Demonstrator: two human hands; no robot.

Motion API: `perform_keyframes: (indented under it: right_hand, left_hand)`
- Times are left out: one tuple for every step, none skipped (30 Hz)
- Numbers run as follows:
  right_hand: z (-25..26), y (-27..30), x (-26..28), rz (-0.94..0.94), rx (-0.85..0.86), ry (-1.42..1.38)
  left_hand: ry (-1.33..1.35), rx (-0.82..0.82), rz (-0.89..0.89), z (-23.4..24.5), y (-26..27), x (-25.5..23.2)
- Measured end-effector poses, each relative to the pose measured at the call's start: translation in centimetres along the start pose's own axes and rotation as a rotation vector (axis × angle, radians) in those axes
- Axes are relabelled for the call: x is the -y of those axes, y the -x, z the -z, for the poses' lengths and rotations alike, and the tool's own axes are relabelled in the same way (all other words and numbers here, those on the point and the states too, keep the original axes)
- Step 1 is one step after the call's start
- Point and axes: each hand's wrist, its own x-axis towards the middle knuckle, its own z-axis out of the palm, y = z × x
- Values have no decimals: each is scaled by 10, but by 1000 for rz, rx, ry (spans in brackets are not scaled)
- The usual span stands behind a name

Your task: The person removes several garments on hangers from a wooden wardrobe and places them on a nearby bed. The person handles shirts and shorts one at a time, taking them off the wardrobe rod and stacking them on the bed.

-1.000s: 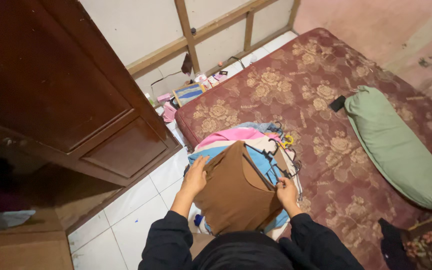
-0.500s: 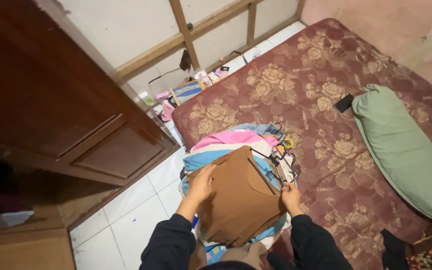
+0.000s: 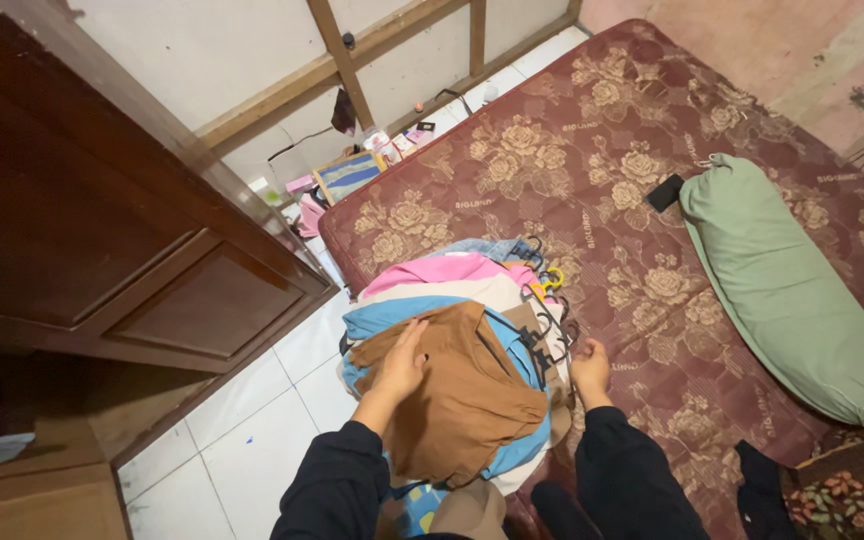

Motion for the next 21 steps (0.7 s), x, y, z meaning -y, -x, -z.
perform_keyframes:
  right_hand:
    - [-2, 2, 4, 2, -15, -52]
    - [-4, 5, 8, 5, -30, -104]
    - [-8, 8, 13, -22, -13, -133]
    - [-15, 14, 17, -49, 5, -162]
    - [-21, 17, 21, -72, 24, -191]
    - [-28, 22, 27, -46, 39, -271]
    - [-39, 29, 36, -18, 57, -352]
    - [-47, 33, 45, 10, 77, -433]
    - [-54, 40, 52, 19, 101, -441]
    - [-61, 52, 61, 27, 126, -448]
    - [-70, 65, 73, 36, 153, -456]
    - [-79, 78, 87, 87, 165, -466]
    - [-86, 92, 100, 137, 182, -473]
    - [-93, 108, 114, 187, 200, -479]
    - [-102, 123, 131, 136, 254, -498]
    - [-110, 139, 146, 83, 309, -514]
    - [-119, 157, 160, 27, 366, -530]
    - [-128, 173, 175, 23, 419, -540]
    - [-138, 190, 188, 14, 472, -550]
    - [-148, 207, 199, 4, 525, -558]
    - [-158, 223, 211, 43, 563, -557]
  left_hand:
    - [6, -5, 4, 1, 1, 5]
    - [11, -11, 8, 3, 3, 10]
    - [17, -20, 11, 5, 5, 16]
    - [28, -40, 0, 8, 8, 22]
    - [40, -64, -10, 11, 13, 29]
    - [52, -88, -21, 15, 18, 36]
    - [52, -109, -9, 20, 24, 43]
    - [51, -129, 3, 26, 31, 49]
    - [51, -151, 16, 34, 37, 55]
    - [56, -157, 41, 43, 44, 61]
    - [61, -164, 67, 53, 54, 68]
    - [66, -171, 93, 63, 63, 75]
    - [79, -209, 89, 72, 74, 81]
    - [91, -247, 85, 82, 85, 89]
    - [104, -292, 82, 93, 96, 97]
    - [135, -316, 105, 103, 107, 105]
    - [163, -339, 130, 113, 122, 115]
    - [191, -363, 154, 123, 136, 124]
    - [167, -399, 150, 134, 150, 135]
    - [143, -435, 146, 144, 165, 146]
    - [116, -474, 139, 155, 178, 156]
